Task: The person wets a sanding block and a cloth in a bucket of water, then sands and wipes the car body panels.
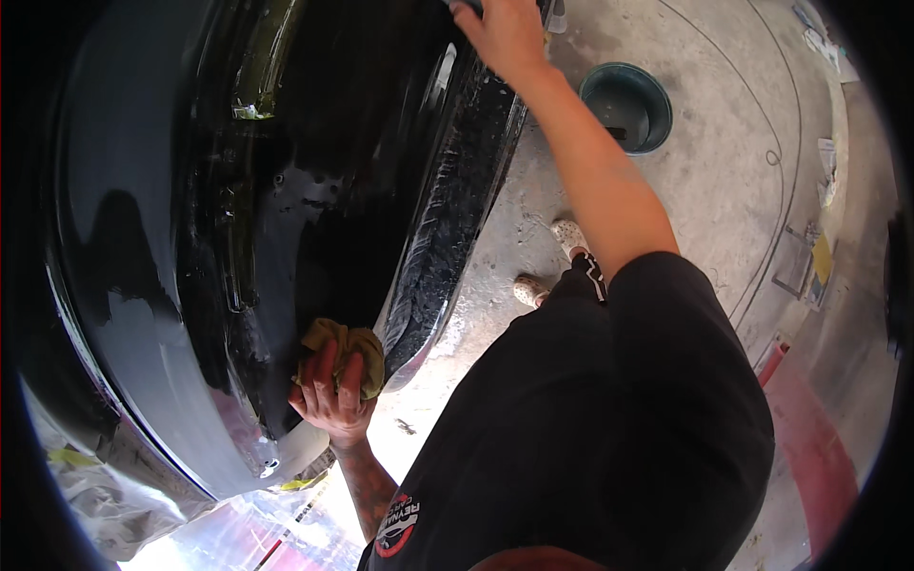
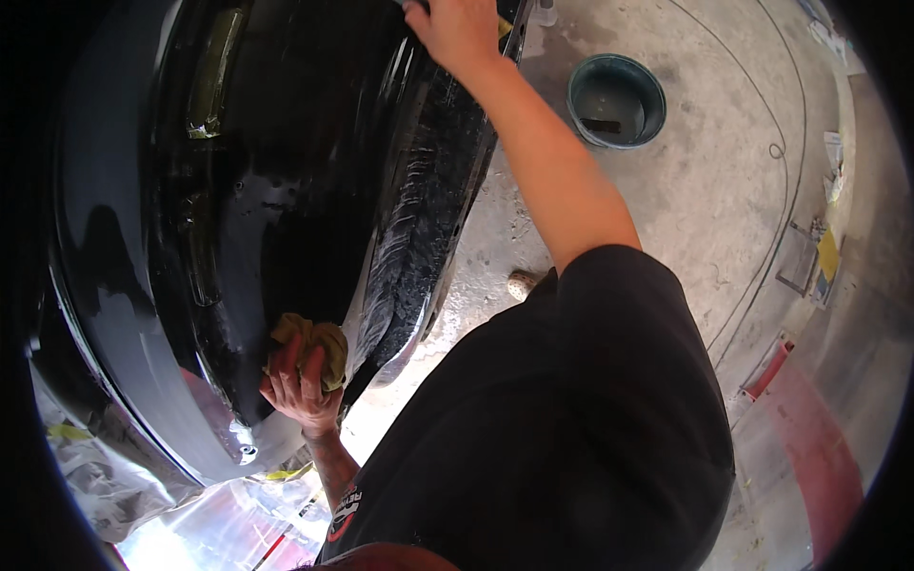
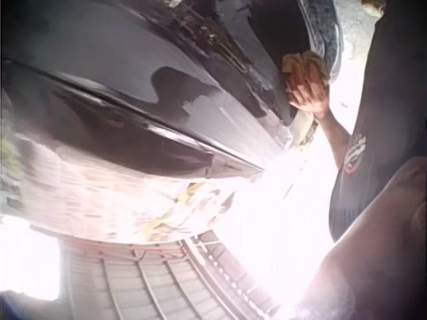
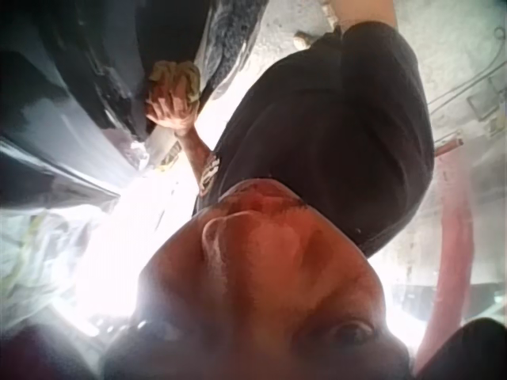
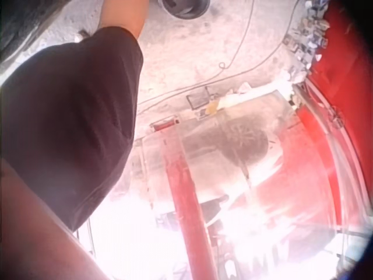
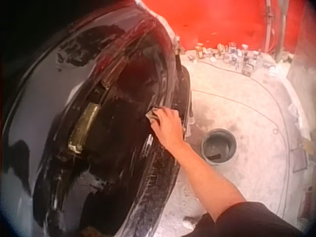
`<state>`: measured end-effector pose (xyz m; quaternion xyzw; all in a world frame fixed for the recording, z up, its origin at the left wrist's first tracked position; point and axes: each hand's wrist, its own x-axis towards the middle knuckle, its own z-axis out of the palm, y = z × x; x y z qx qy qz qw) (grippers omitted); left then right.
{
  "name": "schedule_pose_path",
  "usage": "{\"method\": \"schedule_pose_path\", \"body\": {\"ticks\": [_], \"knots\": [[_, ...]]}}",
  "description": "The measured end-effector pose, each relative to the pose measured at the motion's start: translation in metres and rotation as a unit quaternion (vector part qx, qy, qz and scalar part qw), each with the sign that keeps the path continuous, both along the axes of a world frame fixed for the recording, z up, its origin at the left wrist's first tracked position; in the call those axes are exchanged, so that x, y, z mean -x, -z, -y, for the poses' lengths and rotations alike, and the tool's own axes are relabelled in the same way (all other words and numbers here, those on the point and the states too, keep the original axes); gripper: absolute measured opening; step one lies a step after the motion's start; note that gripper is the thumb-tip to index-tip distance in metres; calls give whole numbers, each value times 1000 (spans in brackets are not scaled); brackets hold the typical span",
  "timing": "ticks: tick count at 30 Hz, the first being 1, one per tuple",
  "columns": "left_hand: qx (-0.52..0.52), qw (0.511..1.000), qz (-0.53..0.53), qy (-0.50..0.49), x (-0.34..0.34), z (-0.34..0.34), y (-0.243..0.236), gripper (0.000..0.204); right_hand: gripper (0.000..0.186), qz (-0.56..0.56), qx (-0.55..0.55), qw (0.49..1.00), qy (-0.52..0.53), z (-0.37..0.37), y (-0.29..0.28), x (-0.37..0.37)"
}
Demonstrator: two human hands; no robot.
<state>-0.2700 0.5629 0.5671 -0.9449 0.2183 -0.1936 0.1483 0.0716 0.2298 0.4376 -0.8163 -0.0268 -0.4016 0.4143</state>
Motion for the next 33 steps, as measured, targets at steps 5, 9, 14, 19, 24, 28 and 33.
{"method": "schedule_pose_path", "body": {"ticks": [5, 9, 14, 19, 24, 28, 33], "knots": [[5, 1000, -10, -5, 3, 0, -1, 32, 34, -35, -4, 999, 9, -15, 13, 5], [2, 1000, -8, -13, 7, -4, 2, 30, 36, -12, 15, 999, -37, -50, 22, 63], [5, 1000, -10, -4, 2, -2, 1, 31, 31, -87, -1, 996, 4, 24, -20, -21], [-8, 1000, -6, -6, 3, -3, 1, 29, 34, -58, 13, 998, -25, -13, 11, 25], [10, 1000, -27, -9, 4, -3, -2, 30, 41, -78, -5, 971, -226, -109, 11, 194], [5, 1000, -26, -14, 5, -4, 0, 28, 41, -71, 74, 977, -185, -94, 13, 177], [7, 1000, -25, 5, 2, -3, 0, 31, 37, -22, 120, 992, -12, 0, 16, 30]]}}
